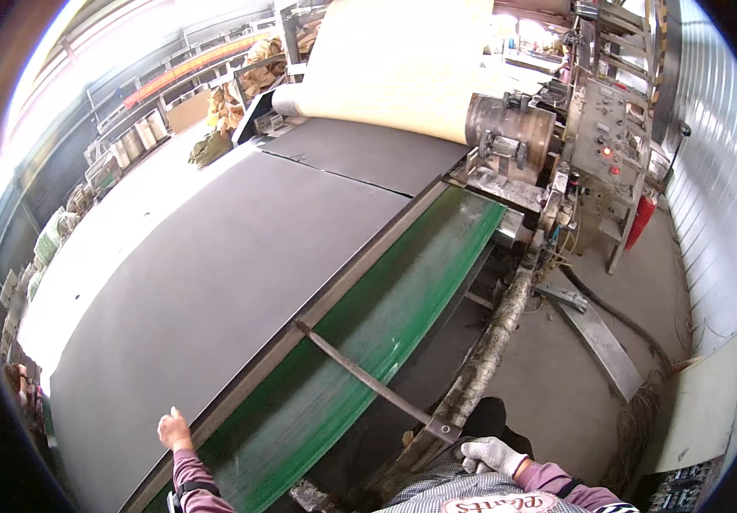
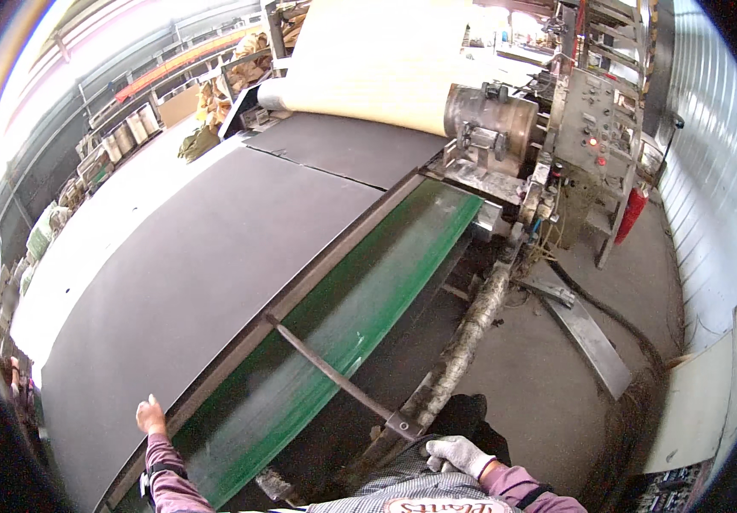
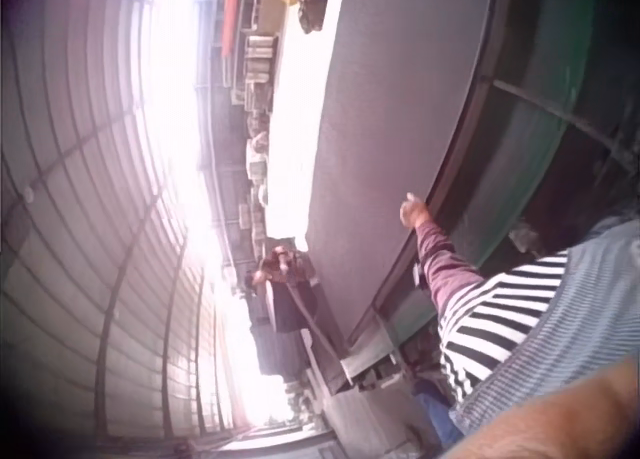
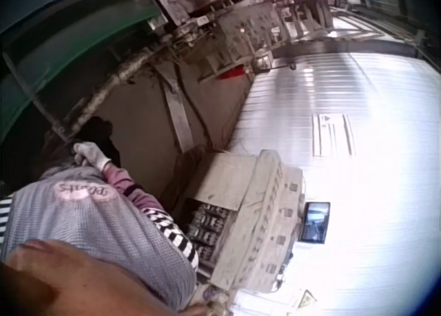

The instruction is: Assisting in the alignment and movement of large black industrial sheets on a conveyor belt machine.

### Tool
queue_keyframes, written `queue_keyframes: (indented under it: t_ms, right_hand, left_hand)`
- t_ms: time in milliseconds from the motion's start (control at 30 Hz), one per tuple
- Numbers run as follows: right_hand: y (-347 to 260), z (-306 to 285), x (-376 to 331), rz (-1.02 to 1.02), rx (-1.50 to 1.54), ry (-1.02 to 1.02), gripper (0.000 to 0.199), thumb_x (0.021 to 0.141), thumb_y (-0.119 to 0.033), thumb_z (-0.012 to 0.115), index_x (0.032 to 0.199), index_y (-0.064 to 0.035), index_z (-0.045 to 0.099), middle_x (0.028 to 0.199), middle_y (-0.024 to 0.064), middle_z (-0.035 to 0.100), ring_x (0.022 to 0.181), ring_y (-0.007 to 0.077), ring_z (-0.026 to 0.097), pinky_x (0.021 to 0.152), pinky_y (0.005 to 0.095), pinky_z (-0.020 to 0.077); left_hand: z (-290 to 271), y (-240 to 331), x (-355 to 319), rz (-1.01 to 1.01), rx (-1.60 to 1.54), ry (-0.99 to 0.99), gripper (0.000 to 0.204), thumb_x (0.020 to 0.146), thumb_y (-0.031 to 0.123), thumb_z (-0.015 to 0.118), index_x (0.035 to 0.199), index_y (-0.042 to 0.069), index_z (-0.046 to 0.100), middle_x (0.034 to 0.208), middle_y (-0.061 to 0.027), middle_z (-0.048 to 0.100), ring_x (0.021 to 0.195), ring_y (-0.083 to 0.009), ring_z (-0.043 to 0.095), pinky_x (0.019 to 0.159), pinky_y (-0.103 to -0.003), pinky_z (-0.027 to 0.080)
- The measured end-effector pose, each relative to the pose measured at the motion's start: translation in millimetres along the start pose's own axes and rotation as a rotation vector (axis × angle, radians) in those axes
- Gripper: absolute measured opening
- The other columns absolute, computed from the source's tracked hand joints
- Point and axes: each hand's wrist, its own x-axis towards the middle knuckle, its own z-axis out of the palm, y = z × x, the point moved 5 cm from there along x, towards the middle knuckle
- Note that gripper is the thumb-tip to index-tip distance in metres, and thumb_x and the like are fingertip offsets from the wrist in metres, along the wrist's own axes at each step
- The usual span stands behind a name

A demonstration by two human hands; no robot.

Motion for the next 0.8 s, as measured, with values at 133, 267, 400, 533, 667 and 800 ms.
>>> queue_keyframes:
  t_ms: [133, 267, 400, 533, 667, 800]
  right_hand:
    - [-2.6, 0.2, 0.3, 0.042, 0.035, -0.016, 0.029, 0.091, -0.031, 0.056, 0.098, -0.0045, 0.064, 0.067, 0.0040, 0.064, 0.041, 0.0068, 0.048, 0.038, 0.0202, 0.0384]
    - [-5.5, 3.4, -1.2, 0.055, 0.075, -0.020, 0.026, 0.091, -0.030, 0.056, 0.099, -0.0056, 0.062, 0.064, 0.0030, 0.062, 0.039, 0.0067, 0.047, 0.036, 0.0201, 0.0381]
    - [-5.5, 4.0, -2.8, 0.052, 0.062, 0.006, 0.026, 0.091, -0.030, 0.057, 0.098, -0.0062, 0.062, 0.066, 0.0038, 0.063, 0.040, 0.0066, 0.048, 0.036, 0.0203, 0.0378]
    - [-4.1, 4.9, -2.3, 0.050, 0.089, 0.019, 0.026, 0.091, -0.030, 0.058, 0.099, -0.0065, 0.063, 0.067, 0.0039, 0.063, 0.041, 0.0065, 0.048, 0.036, 0.0205, 0.0381]
    - [-3.4, 4.7, -3.2, 0.053, 0.092, 0.033, 0.026, 0.090, -0.031, 0.060, 0.098, -0.0066, 0.063, 0.068, 0.0040, 0.064, 0.041, 0.0068, 0.049, 0.037, 0.0207, 0.0386]
    - [-5.2, 5.1, -2.6, 0.058, 0.015, 0.036, 0.026, 0.090, -0.032, 0.059, 0.097, -0.0067, 0.064, 0.068, 0.0035, 0.064, 0.042, 0.0068, 0.048, 0.038, 0.0219, 0.0394]
  left_hand:
    - [9.8, -12.3, -12.3, 0.170, -0.299, -0.014, 0.050, 0.089, 0.043, 0.053, 0.070, -0.003, 0.064, 0.076, -0.0209, 0.063, 0.076, -0.0361, 0.061, 0.072, -0.046, 0.047]
    - [-4.2, 58.6, -43.8, 0.316, -0.509, 0.005, 0.046, 0.089, 0.039, 0.055, 0.066, -0.001, 0.062, 0.075, -0.0181, 0.060, 0.076, -0.0345, 0.058, 0.073, -0.044, 0.045]
    - [-34.1, 142.6, -74.4, 0.340, -0.464, 0.008, 0.044, 0.087, 0.039, 0.056, 0.068, -0.001, 0.063, 0.080, -0.0161, 0.061, 0.084, -0.0318, 0.056, 0.077, -0.043, 0.044]
    - [-60.8, 214.7, -98.7, 0.418, -0.412, 0.076, 0.048, 0.088, 0.041, 0.052, 0.072, -0.001, 0.066, 0.083, -0.0150, 0.062, 0.086, -0.0307, 0.056, 0.079, -0.042, 0.044]
    - [-77.5, 282.6, -111.8, 0.523, -0.439, 0.089, 0.051, 0.086, 0.047, 0.052, 0.074, 0.000, 0.068, 0.082, -0.0143, 0.063, 0.086, -0.0300, 0.057, 0.080, -0.041, 0.042]
    - [-87.6, 337.9, -108.2, 0.569, -0.432, -0.036, 0.055, 0.088, 0.051, 0.048, 0.079, 0.000, 0.069, 0.088, -0.0177, 0.065, 0.090, -0.0330, 0.060, 0.081, -0.042, 0.044]
